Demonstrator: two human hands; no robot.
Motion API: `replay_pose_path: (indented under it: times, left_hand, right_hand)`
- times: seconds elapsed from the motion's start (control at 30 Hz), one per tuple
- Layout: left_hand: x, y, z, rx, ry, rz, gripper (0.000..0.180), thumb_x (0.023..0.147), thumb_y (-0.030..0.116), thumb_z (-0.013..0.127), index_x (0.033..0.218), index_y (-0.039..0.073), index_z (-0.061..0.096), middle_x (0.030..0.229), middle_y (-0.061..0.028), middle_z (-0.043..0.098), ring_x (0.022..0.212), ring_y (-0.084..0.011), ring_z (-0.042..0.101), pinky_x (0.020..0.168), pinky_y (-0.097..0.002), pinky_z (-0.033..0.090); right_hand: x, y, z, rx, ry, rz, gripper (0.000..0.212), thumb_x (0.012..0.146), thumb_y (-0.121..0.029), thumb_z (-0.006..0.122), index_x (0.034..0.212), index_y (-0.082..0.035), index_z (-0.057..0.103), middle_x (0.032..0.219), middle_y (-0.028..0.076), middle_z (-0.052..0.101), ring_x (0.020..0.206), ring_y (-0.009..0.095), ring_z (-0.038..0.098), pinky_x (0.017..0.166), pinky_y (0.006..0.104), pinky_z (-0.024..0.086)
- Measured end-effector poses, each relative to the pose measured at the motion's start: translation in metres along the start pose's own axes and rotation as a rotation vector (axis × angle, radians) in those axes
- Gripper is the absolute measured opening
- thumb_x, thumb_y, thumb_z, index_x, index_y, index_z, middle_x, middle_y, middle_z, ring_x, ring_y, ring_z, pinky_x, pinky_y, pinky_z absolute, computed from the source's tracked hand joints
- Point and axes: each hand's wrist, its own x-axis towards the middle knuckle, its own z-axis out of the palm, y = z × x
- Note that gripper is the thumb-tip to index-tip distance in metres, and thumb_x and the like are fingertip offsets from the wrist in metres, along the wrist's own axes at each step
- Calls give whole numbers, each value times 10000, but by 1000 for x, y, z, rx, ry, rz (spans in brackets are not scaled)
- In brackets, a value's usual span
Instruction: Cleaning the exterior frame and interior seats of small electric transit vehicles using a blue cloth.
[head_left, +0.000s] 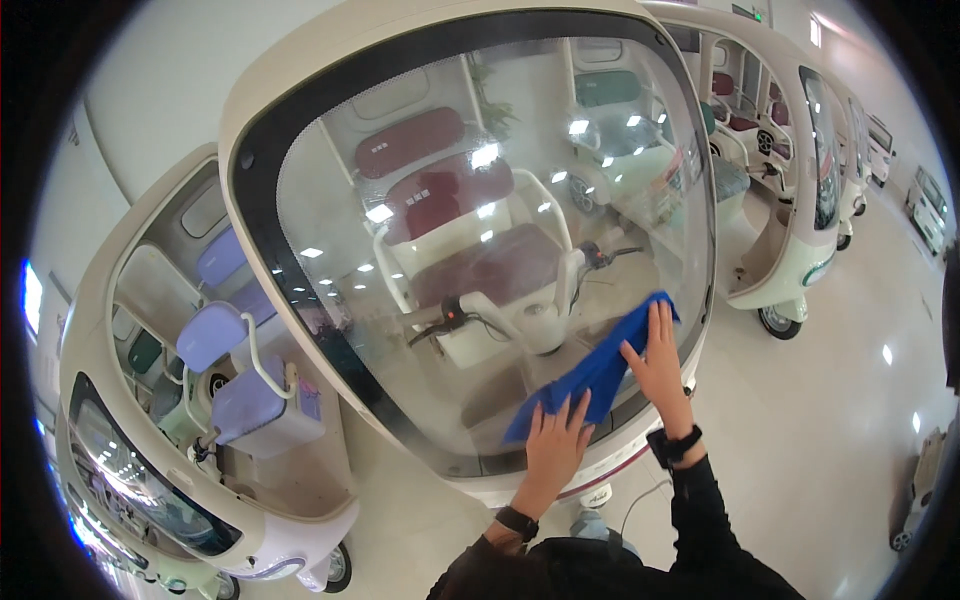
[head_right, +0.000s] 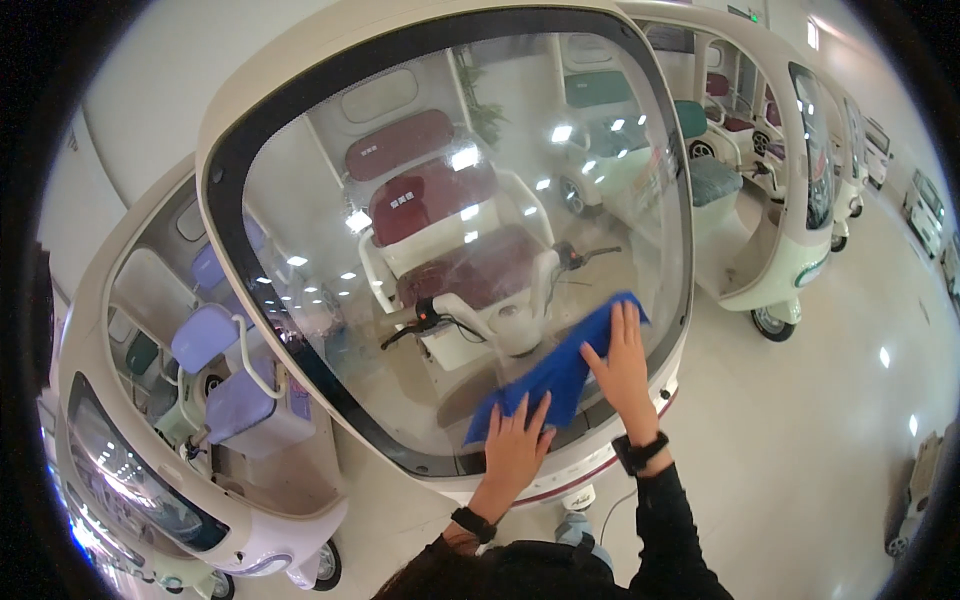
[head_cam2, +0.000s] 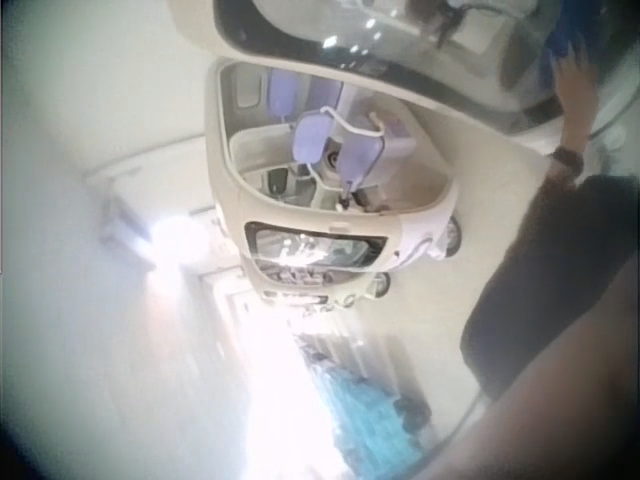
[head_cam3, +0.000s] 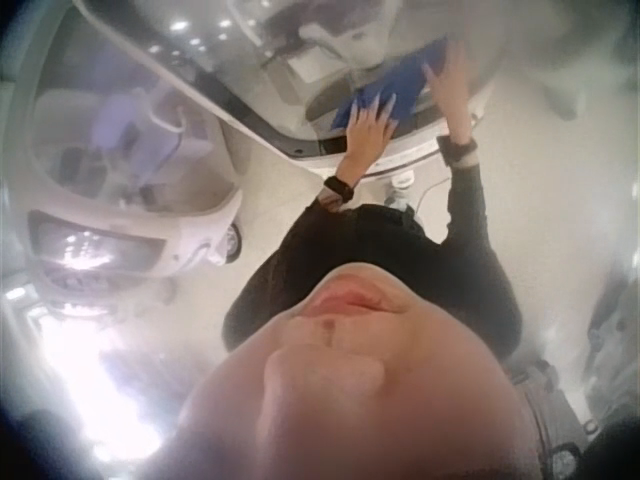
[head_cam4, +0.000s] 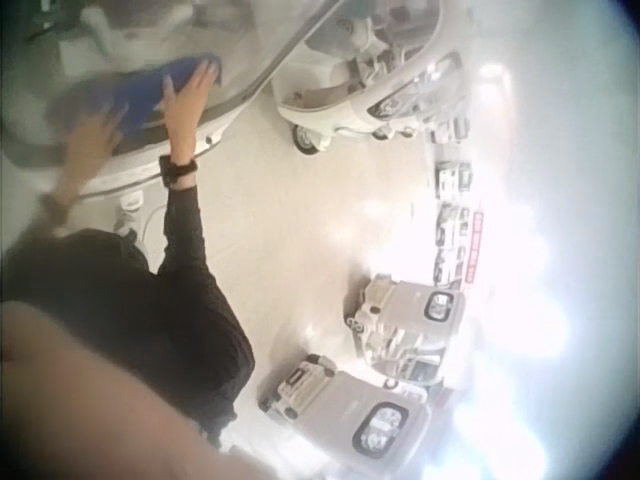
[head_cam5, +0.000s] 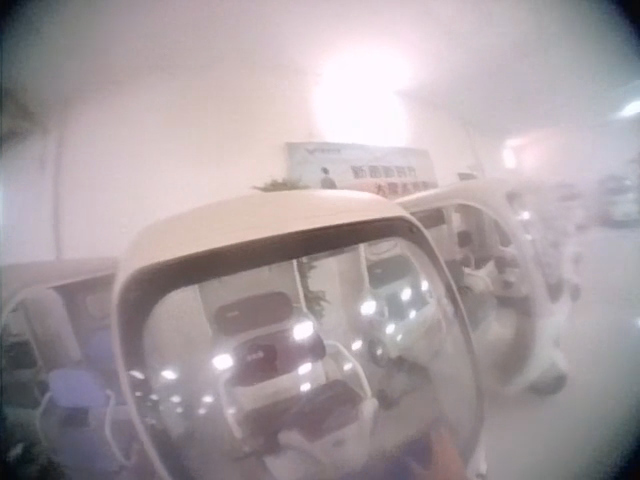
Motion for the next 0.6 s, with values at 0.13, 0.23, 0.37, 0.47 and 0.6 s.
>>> replay_pose_path:
  times: [0.13, 0.23, 0.37, 0.47, 0.6]
  left_hand:
    - [-3, 4, 12, 7, 96, 38, 509, 904, 313, 565, 1386, 166, 491, 1225, -144, 551, 1118, -334, 514, 1054, -500, 338]
    - [9, 4, 7, 41, 105, 38, 510, 905, 315, 563, 1391, 179, 486, 1233, -148, 551, 1109, -342, 515, 1052, -498, 342]
    - [42, -5, -23, 17, 185, 16, 506, 906, 316, 562, 1391, 191, 488, 1252, -154, 542, 1104, -350, 516, 1053, -501, 341]
    - [63, -21, -62, 17, 306, 27, 513, 905, 320, 564, 1394, 187, 484, 1294, -173, 520, 1102, -363, 516, 1066, -507, 325]
    - [63, -52, -115, 78, 389, -83, 535, 895, 327, 580, 1397, 174, 477, 1372, -206, 460, 1108, -392, 506, 1085, -514, 294]
  right_hand:
    - [-34, 25, 11, 94, -53, 159, 789, 854, -237, 647, 1452, 65, 231, 1507, 308, 213, 1408, 448, 201, 1151, 455, 195]
    - [-20, 20, 17, 79, -3, 176, 796, 848, -219, 641, 1463, 53, 215, 1515, 305, 195, 1415, 445, 183, 1158, 454, 172]
    - [60, -14, 5, -15, 111, -114, 817, 822, -228, 659, 1468, 30, 229, 1514, 305, 198, 1418, 444, 169, 1158, 487, 154]
    - [114, -63, -5, -21, 109, -234, 811, 817, -246, 664, 1464, 20, 254, 1506, 290, 232, 1412, 454, 177, 1150, 509, 163]
    - [157, -157, 3, -170, 144, -476, 792, 798, -304, 683, 1448, -28, 325, 1496, 235, 298, 1404, 441, 213, 1140, 526, 182]
